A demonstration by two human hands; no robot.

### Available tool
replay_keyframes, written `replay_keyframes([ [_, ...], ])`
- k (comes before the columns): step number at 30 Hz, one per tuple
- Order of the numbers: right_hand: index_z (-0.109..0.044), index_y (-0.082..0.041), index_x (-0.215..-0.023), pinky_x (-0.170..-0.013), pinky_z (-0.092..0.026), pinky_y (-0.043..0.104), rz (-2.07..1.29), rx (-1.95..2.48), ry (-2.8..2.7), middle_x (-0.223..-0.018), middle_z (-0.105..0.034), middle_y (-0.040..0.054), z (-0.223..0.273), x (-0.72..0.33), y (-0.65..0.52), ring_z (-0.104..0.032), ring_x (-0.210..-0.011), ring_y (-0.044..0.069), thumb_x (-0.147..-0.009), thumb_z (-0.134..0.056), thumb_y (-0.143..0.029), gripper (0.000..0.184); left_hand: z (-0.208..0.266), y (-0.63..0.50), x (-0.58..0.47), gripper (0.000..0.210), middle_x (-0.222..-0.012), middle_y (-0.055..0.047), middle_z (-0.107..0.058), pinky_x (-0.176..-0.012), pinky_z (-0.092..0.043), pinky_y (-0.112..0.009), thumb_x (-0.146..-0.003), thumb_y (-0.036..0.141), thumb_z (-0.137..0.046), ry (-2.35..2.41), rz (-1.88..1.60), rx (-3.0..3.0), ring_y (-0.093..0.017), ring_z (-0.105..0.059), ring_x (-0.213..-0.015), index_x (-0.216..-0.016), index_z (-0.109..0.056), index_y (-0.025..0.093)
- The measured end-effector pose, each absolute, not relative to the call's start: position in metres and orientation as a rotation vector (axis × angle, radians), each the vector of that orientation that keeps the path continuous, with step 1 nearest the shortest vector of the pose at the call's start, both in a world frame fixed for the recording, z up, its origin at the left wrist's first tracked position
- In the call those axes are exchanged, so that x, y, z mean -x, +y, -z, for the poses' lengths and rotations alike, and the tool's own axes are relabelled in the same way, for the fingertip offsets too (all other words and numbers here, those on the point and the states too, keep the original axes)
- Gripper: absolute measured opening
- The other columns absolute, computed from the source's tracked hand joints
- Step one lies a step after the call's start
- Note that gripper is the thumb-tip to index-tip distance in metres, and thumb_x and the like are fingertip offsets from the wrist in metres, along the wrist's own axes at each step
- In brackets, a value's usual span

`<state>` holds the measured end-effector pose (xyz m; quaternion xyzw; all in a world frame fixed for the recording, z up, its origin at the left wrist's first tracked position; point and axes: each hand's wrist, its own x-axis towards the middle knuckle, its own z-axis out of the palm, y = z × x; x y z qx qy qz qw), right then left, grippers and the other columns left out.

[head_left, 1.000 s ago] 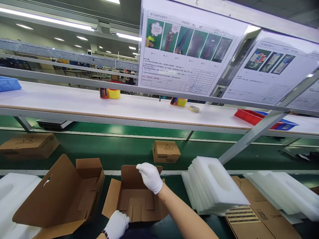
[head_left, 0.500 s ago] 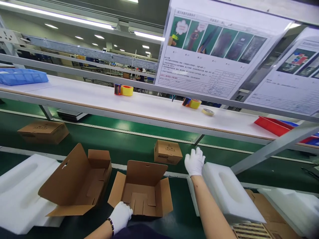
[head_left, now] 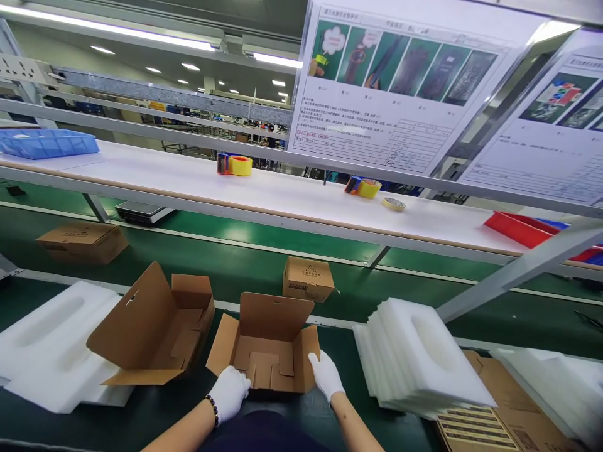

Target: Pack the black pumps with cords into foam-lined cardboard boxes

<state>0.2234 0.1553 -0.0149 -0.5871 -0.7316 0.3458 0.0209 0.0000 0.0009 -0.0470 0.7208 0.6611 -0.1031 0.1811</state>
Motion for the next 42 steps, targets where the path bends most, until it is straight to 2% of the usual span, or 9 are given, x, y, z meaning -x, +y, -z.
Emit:
replay_keyframes([
  [7,-0.052,-0.017,-0.110,-0.081,-0.043,0.036,-0.870,1.874,-2.420,-0.105,-0.064,0.0149,0.008,-0.200,0.142,-0.062,-0.095,0.025,-0.088,-0.036,-0.028,0.029,0.055,-0.007,-0.003,0.025,-0.084,-0.014,-0.066,-0.075,-0.045,-0.042,-0.081,0.014,-0.039,1.927,0.259,-2.021,-0.028,-0.062,-0.081,-0.085,-0.064,0.013],
  [10,-0.050,-0.015,-0.114,-0.078,-0.044,0.036,-0.899,1.864,-2.449,-0.104,-0.064,0.0149,0.007,-0.190,0.136,-0.063,-0.093,0.025,-0.088,-0.034,-0.023,0.032,0.062,-0.012,-0.003,0.036,-0.088,-0.012,-0.067,-0.074,-0.045,-0.042,-0.077,0.014,-0.042,1.935,0.226,-2.034,-0.027,-0.062,-0.082,-0.110,-0.056,0.017],
  [12,-0.049,-0.014,-0.115,-0.077,-0.045,0.035,-0.932,1.861,-2.454,-0.105,-0.064,0.0155,0.006,-0.186,0.137,-0.063,-0.093,0.025,-0.087,-0.032,-0.022,0.033,0.067,-0.014,-0.002,0.044,-0.089,-0.010,-0.067,-0.075,-0.045,-0.040,-0.075,0.013,-0.044,1.941,0.215,-2.036,-0.026,-0.062,-0.083,-0.118,-0.050,0.020],
  [16,-0.051,-0.015,-0.112,-0.079,-0.045,0.034,-0.971,1.848,-2.452,-0.106,-0.064,0.0150,0.007,-0.185,0.145,-0.063,-0.096,0.024,-0.087,-0.031,-0.021,0.033,0.073,-0.014,0.000,0.024,-0.087,-0.010,-0.066,-0.075,-0.045,-0.039,-0.077,0.014,-0.043,1.958,0.211,-2.022,-0.026,-0.062,-0.083,-0.095,-0.060,0.017],
  [18,-0.051,-0.016,-0.112,-0.079,-0.045,0.033,-0.977,1.841,-2.452,-0.107,-0.064,0.0145,0.008,-0.186,0.147,-0.063,-0.096,0.024,-0.087,-0.030,-0.021,0.033,0.073,-0.013,0.000,0.021,-0.086,-0.011,-0.066,-0.075,-0.045,-0.040,-0.078,0.015,-0.043,1.959,0.201,-2.021,-0.026,-0.062,-0.083,-0.090,-0.061,0.016],
  [28,-0.049,-0.014,-0.117,-0.082,-0.043,0.037,-0.989,1.830,-2.468,-0.107,-0.063,0.0171,0.019,-0.185,0.151,-0.063,-0.096,0.026,-0.086,-0.031,-0.022,0.037,0.066,-0.012,0.000,0.020,-0.084,-0.013,-0.066,-0.074,-0.045,-0.042,-0.079,0.015,-0.043,1.948,0.198,-2.015,-0.028,-0.062,-0.082,-0.088,-0.061,0.014],
  [42,-0.052,-0.013,-0.113,-0.082,-0.044,0.034,-1.038,1.873,-2.491,-0.113,-0.061,0.0178,0.009,-0.166,0.163,-0.062,-0.099,0.024,-0.087,-0.030,-0.023,0.036,0.049,-0.001,0.017,0.017,-0.083,-0.012,-0.066,-0.072,-0.045,-0.041,-0.077,0.015,-0.046,1.969,0.220,-2.064,-0.027,-0.062,-0.080,-0.085,-0.061,0.013],
])
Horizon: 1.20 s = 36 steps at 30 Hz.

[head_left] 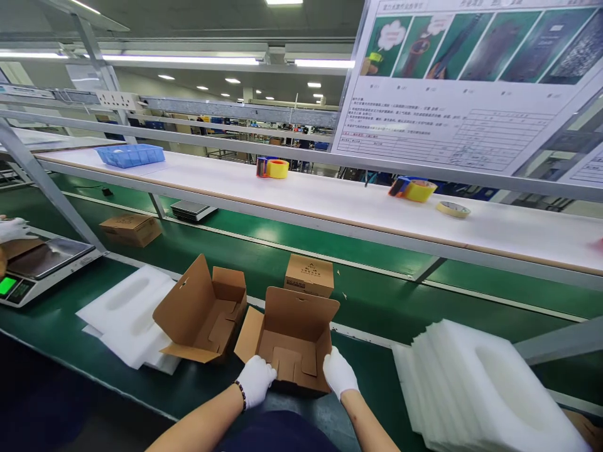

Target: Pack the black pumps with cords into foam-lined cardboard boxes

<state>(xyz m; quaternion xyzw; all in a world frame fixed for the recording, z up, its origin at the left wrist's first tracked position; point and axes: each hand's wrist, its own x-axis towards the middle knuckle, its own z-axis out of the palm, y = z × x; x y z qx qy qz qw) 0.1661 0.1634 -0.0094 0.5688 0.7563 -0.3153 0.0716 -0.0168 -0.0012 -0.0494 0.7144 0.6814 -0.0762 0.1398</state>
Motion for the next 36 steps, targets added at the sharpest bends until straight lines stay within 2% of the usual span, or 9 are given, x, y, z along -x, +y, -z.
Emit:
replay_keyframes([
  [9,-0.053,-0.012,-0.108,-0.083,-0.043,0.032,1.143,-1.724,2.305,-0.113,-0.061,0.0172,0.022,-0.160,0.184,-0.059,-0.103,0.024,-0.087,-0.030,-0.024,0.033,0.063,0.011,0.042,0.015,-0.083,-0.012,-0.066,-0.073,-0.045,-0.042,-0.077,0.016,-0.049,2.019,0.223,-2.078,-0.028,-0.062,-0.081,-0.084,-0.062,0.013],
  [18,-0.049,-0.008,-0.110,-0.062,-0.051,0.027,1.580,-1.802,2.113,-0.097,-0.067,0.0154,0.043,-0.190,0.192,-0.067,-0.080,0.020,-0.087,-0.030,-0.033,0.039,0.064,0.014,0.049,0.017,-0.084,-0.013,-0.066,-0.074,-0.045,-0.041,-0.077,0.015,-0.047,2.025,0.265,-2.082,-0.026,-0.063,-0.080,-0.085,-0.062,0.012],
  [21,-0.046,-0.007,-0.120,-0.072,-0.052,0.033,1.578,-1.871,2.118,-0.106,-0.064,0.0171,0.042,-0.196,0.190,-0.065,-0.091,0.024,-0.087,-0.034,-0.035,0.044,0.061,0.014,0.048,0.018,-0.084,-0.013,-0.066,-0.074,-0.045,-0.041,-0.076,0.015,-0.047,2.018,0.273,-2.086,-0.027,-0.063,-0.080,-0.085,-0.062,0.012],
  [23,-0.035,-0.007,-0.133,-0.093,-0.043,0.042,1.388,-1.963,2.273,-0.126,-0.053,0.0204,0.038,-0.192,0.185,-0.054,-0.113,0.028,-0.086,-0.039,-0.028,0.051,0.059,0.014,0.048,0.018,-0.084,-0.013,-0.066,-0.074,-0.045,-0.041,-0.077,0.015,-0.047,2.015,0.275,-2.084,-0.027,-0.063,-0.080,-0.085,-0.063,0.012],
  [25,-0.029,-0.010,-0.139,-0.107,-0.022,0.051,0.868,-1.950,2.586,-0.142,-0.034,0.0194,0.032,-0.183,0.175,-0.032,-0.131,0.032,-0.083,-0.042,-0.014,0.058,0.058,0.014,0.047,0.018,-0.084,-0.012,-0.067,-0.074,-0.045,-0.041,-0.077,0.015,-0.047,2.011,0.271,-2.080,-0.027,-0.063,-0.080,-0.085,-0.063,0.012],
  [27,-0.037,-0.012,-0.137,-0.108,-0.003,0.058,0.244,-1.701,2.796,-0.148,-0.025,0.0151,0.029,-0.170,0.159,-0.016,-0.136,0.036,-0.079,-0.039,-0.004,0.059,0.057,0.014,0.047,0.018,-0.084,-0.012,-0.067,-0.074,-0.045,-0.041,-0.077,0.015,-0.047,2.012,0.262,-2.074,-0.027,-0.063,-0.079,-0.084,-0.063,0.012],
  [29,-0.046,-0.012,-0.133,-0.106,0.007,0.060,-0.060,-1.359,2.775,-0.146,-0.029,0.0132,0.031,-0.157,0.138,-0.014,-0.136,0.038,-0.079,-0.038,-0.002,0.055,0.057,0.014,0.047,0.019,-0.084,-0.012,-0.067,-0.073,-0.045,-0.041,-0.078,0.015,-0.045,2.022,0.246,-2.065,-0.027,-0.063,-0.079,-0.084,-0.064,0.013],
  [32,-0.045,-0.007,-0.133,-0.107,0.011,0.057,-0.115,-1.020,2.616,-0.141,-0.037,0.0175,0.041,-0.146,0.108,-0.018,-0.135,0.038,-0.082,-0.041,-0.010,0.051,0.058,0.012,0.047,0.022,-0.083,-0.012,-0.067,-0.074,-0.045,-0.042,-0.078,0.012,-0.043,2.052,0.218,-2.044,-0.027,-0.063,-0.080,-0.084,-0.064,0.013],
  [36,-0.039,0.002,-0.135,-0.112,0.006,0.052,-0.066,-0.849,2.583,-0.134,-0.044,0.0242,0.045,-0.149,0.095,-0.019,-0.135,0.038,-0.080,-0.047,-0.016,0.058,0.061,0.009,0.047,0.021,-0.085,-0.011,-0.067,-0.077,-0.044,-0.041,-0.079,0.015,-0.044,2.081,0.187,-2.024,-0.027,-0.062,-0.082,-0.084,-0.064,0.014],
])
